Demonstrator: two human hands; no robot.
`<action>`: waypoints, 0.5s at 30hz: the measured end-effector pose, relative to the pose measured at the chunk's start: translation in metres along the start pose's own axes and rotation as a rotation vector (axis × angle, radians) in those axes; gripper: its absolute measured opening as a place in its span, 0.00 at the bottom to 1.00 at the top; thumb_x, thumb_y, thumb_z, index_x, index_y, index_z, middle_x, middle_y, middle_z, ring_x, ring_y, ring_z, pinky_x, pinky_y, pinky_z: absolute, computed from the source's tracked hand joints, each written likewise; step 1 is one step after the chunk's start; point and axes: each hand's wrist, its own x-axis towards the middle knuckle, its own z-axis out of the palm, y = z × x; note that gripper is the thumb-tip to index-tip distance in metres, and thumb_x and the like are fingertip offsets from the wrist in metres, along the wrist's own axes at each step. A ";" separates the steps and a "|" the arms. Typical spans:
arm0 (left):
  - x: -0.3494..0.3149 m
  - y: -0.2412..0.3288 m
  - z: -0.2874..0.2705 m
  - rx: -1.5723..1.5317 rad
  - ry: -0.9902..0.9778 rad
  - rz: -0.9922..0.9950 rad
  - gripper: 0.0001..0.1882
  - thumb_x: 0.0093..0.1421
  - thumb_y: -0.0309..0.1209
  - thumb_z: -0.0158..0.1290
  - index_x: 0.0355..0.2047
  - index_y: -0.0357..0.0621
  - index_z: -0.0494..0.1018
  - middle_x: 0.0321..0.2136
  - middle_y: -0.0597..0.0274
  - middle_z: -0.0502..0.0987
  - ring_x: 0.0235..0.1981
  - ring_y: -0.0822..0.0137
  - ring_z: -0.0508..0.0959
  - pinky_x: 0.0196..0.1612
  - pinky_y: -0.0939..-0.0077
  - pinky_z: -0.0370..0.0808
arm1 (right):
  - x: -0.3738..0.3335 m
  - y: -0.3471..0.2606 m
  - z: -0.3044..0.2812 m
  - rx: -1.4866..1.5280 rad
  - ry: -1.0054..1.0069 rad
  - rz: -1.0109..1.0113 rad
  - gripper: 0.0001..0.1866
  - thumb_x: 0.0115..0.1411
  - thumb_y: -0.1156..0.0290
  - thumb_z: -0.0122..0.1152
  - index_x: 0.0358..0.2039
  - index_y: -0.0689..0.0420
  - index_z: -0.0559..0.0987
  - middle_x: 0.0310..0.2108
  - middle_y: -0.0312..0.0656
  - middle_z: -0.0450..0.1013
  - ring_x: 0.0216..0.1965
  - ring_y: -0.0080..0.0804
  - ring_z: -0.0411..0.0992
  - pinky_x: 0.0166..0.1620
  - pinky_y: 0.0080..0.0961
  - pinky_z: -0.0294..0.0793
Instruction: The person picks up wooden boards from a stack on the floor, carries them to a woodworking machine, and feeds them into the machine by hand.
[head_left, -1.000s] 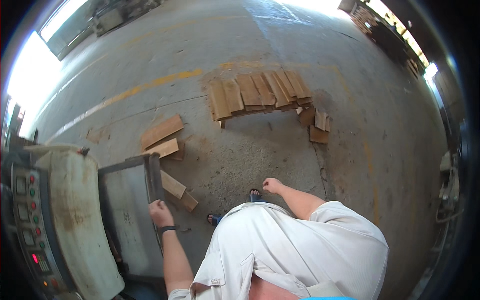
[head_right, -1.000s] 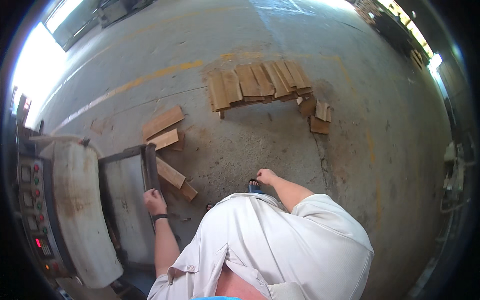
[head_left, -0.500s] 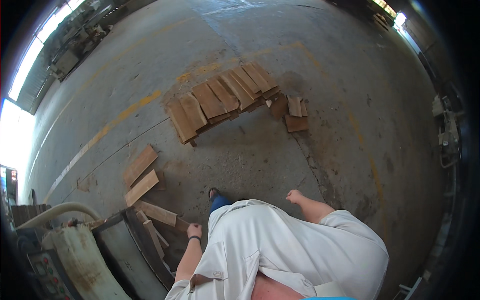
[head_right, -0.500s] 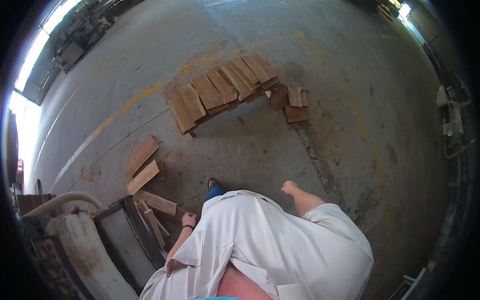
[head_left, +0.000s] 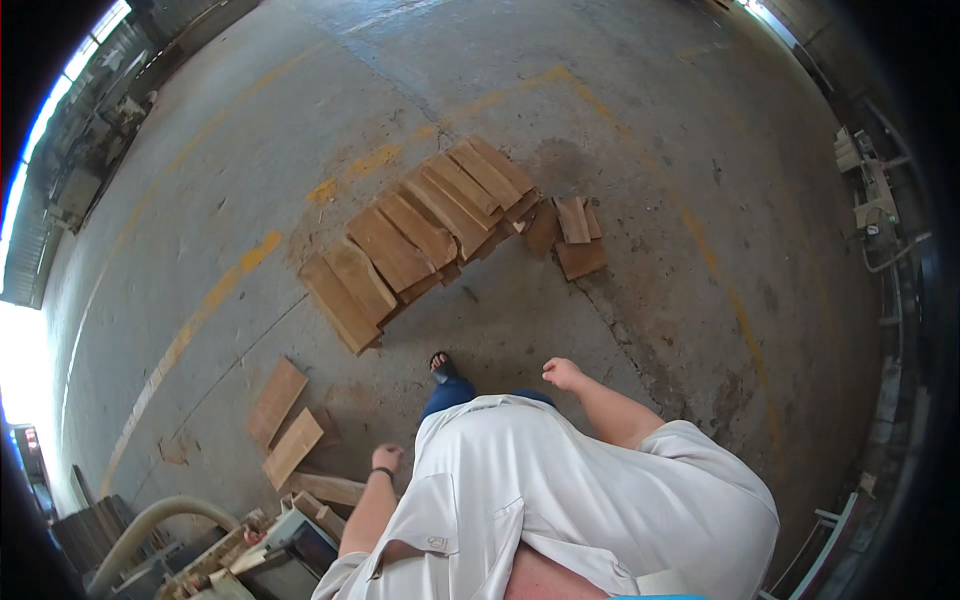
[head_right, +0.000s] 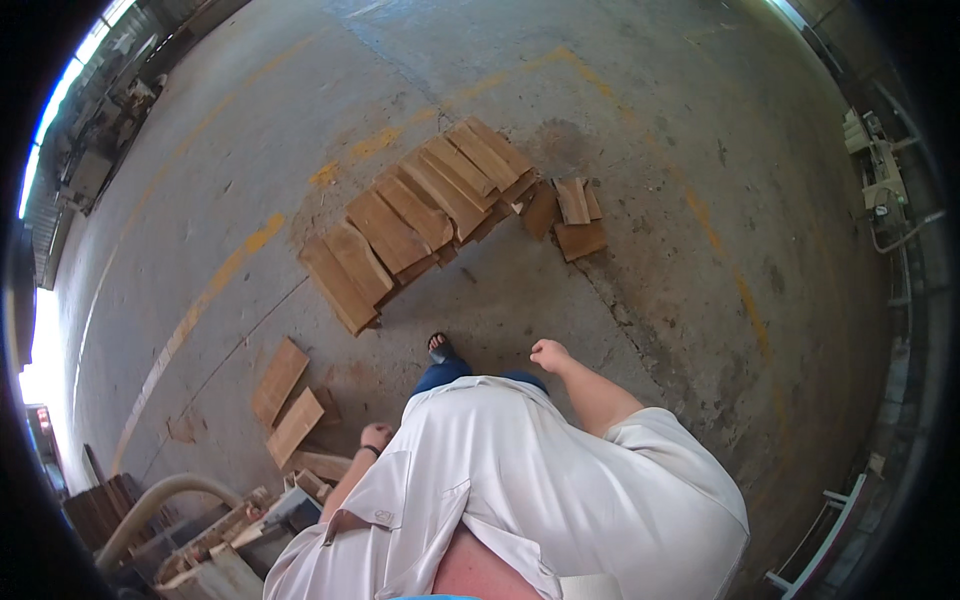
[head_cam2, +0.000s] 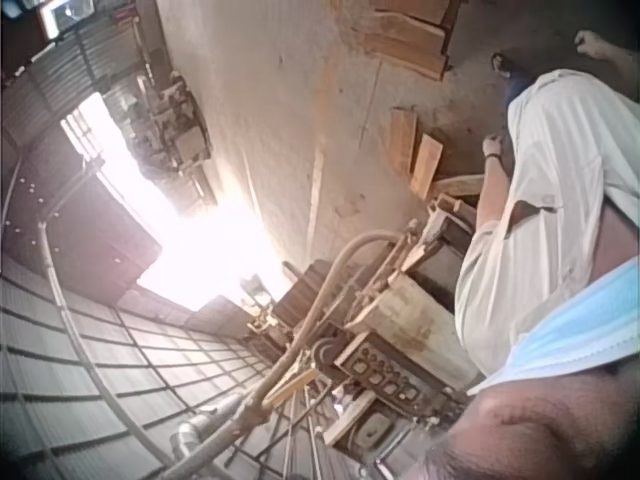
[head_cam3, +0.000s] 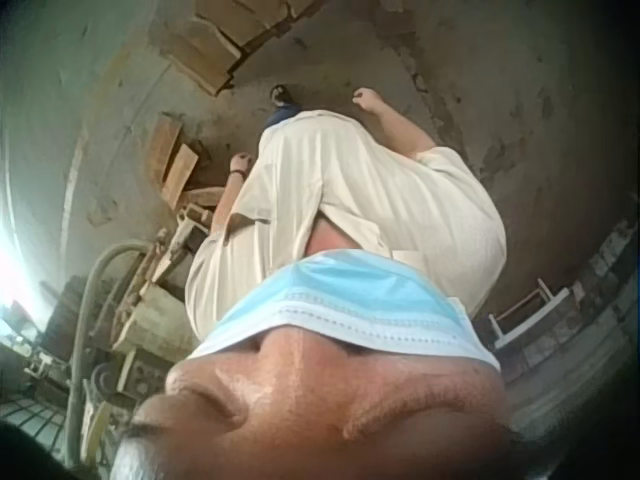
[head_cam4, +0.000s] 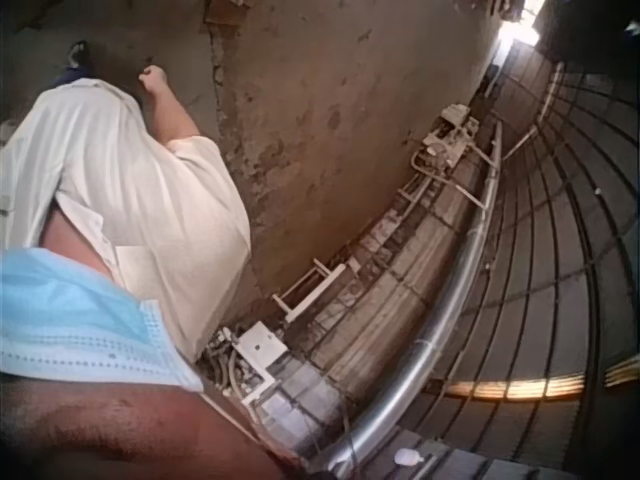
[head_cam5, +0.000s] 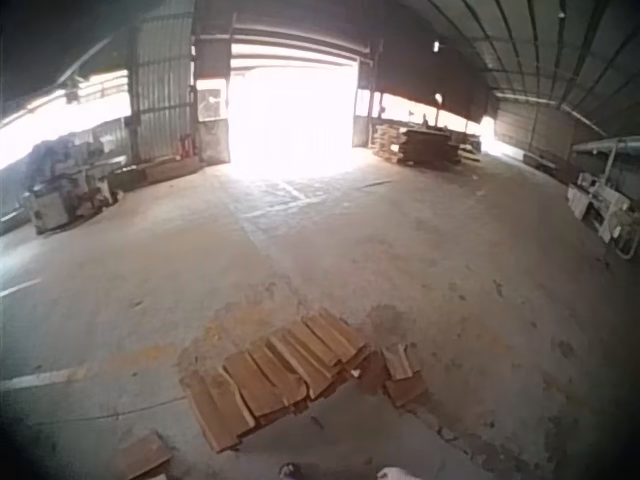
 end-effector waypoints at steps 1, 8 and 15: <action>0.032 0.026 -0.025 0.129 0.108 0.183 0.09 0.55 0.30 0.59 0.35 0.40 0.83 0.31 0.53 0.83 0.32 0.64 0.83 0.38 0.68 0.79 | 0.013 -0.006 -0.010 0.041 0.033 -0.031 0.19 0.55 0.62 0.68 0.46 0.53 0.82 0.45 0.46 0.80 0.46 0.42 0.79 0.49 0.36 0.77; 0.172 0.245 -0.161 -0.419 0.167 0.216 0.15 0.63 0.29 0.56 0.49 0.36 0.74 0.33 0.60 0.80 0.28 0.68 0.79 0.30 0.77 0.78 | 0.084 -0.061 -0.092 0.240 0.139 0.041 0.18 0.55 0.63 0.68 0.46 0.54 0.82 0.42 0.43 0.81 0.45 0.38 0.79 0.50 0.33 0.77; 0.244 0.407 -0.113 -0.551 0.046 0.183 0.15 0.64 0.27 0.55 0.50 0.35 0.74 0.36 0.59 0.80 0.33 0.67 0.81 0.34 0.76 0.79 | 0.212 -0.073 -0.187 0.161 0.113 0.099 0.18 0.56 0.65 0.68 0.47 0.56 0.81 0.40 0.43 0.80 0.42 0.35 0.78 0.47 0.31 0.77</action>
